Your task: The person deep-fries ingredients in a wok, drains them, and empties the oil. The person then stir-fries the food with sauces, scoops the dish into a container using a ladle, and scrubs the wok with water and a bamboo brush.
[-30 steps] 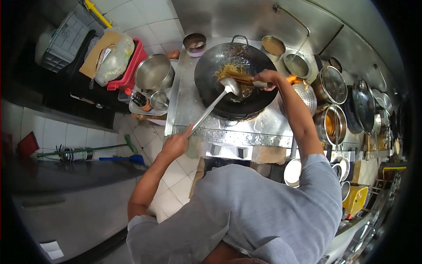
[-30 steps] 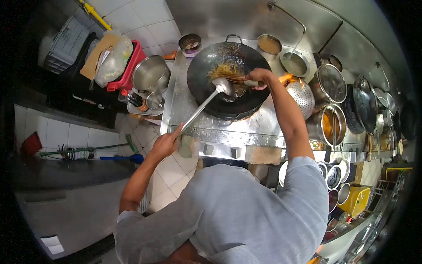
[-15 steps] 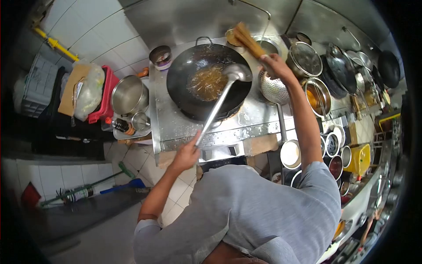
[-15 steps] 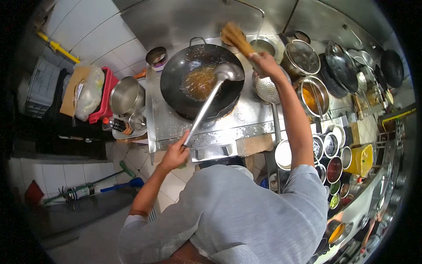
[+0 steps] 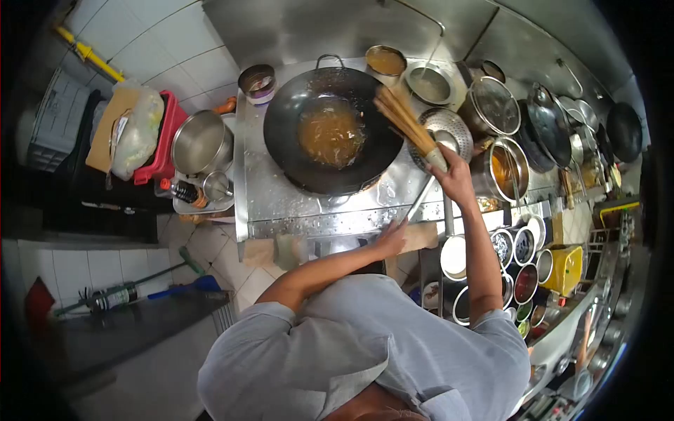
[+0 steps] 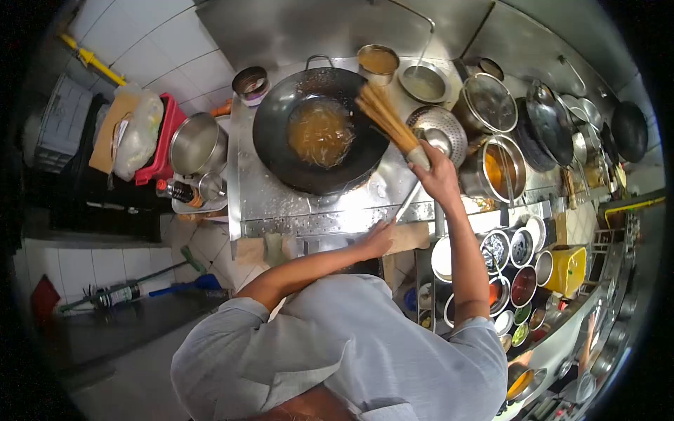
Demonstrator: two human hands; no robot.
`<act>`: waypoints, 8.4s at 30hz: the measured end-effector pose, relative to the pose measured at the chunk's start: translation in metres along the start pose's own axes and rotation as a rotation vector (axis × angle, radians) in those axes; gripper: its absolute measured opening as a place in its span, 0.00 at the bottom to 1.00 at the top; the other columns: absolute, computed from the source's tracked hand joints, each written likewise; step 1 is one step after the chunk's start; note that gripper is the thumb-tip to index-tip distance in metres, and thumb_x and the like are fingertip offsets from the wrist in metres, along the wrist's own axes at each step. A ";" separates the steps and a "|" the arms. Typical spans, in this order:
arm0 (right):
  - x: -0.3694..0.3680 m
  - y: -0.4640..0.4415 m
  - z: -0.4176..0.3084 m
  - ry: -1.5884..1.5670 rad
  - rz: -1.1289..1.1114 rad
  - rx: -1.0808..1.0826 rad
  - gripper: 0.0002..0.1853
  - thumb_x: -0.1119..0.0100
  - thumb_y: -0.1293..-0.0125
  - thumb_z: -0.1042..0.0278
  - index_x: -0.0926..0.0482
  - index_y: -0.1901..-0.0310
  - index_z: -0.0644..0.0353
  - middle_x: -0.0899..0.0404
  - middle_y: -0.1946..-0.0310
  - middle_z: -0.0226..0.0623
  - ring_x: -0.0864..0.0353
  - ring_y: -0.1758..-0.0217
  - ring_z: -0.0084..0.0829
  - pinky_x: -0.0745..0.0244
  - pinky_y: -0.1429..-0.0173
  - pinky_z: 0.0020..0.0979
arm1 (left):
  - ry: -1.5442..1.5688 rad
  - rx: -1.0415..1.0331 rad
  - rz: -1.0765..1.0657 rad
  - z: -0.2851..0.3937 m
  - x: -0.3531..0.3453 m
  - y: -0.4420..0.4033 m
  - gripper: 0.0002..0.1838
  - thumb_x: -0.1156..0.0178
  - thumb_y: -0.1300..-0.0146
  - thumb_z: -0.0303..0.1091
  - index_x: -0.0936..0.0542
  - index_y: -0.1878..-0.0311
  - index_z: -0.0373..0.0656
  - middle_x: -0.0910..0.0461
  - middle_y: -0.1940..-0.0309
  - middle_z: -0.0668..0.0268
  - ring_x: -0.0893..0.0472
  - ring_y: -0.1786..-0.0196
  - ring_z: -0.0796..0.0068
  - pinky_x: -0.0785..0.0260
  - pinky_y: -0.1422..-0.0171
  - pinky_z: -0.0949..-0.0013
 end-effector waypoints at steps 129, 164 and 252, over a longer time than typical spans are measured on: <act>-0.236 -0.065 -0.091 0.310 -0.856 0.048 0.20 0.47 0.37 0.56 0.17 0.46 0.51 0.16 0.55 0.53 0.14 0.53 0.47 0.18 0.51 0.46 | 1.495 0.577 0.882 -0.138 0.158 0.011 0.19 0.40 0.39 0.28 0.29 0.45 0.41 0.22 0.56 0.59 0.18 0.59 0.62 0.22 0.54 0.59; -0.089 0.135 -0.006 -0.847 -0.038 -0.688 0.32 0.42 0.30 0.59 0.38 0.27 0.53 0.20 0.60 0.35 0.26 0.78 0.21 0.30 0.81 0.24 | 0.657 0.297 1.039 -0.042 0.323 0.170 0.30 0.38 0.49 0.33 0.34 0.45 0.27 0.27 0.54 0.52 0.25 0.51 0.62 0.32 0.44 0.63; -0.027 -0.049 0.182 -1.439 -0.372 -0.950 0.07 0.51 0.35 0.71 0.32 0.71 0.51 0.36 0.83 0.20 0.38 0.86 0.13 0.41 0.85 0.17 | -0.044 1.035 0.630 -0.224 0.175 0.241 0.44 0.36 0.47 0.52 0.36 0.32 0.35 0.32 0.41 0.44 0.34 0.35 0.44 0.40 0.32 0.45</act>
Point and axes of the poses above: each hand's wrist, its own y-axis away from the middle knuckle, its own x-axis out of the back of the hand, z = x × y, the point moved 9 cm from there along -y, towards the middle knuckle
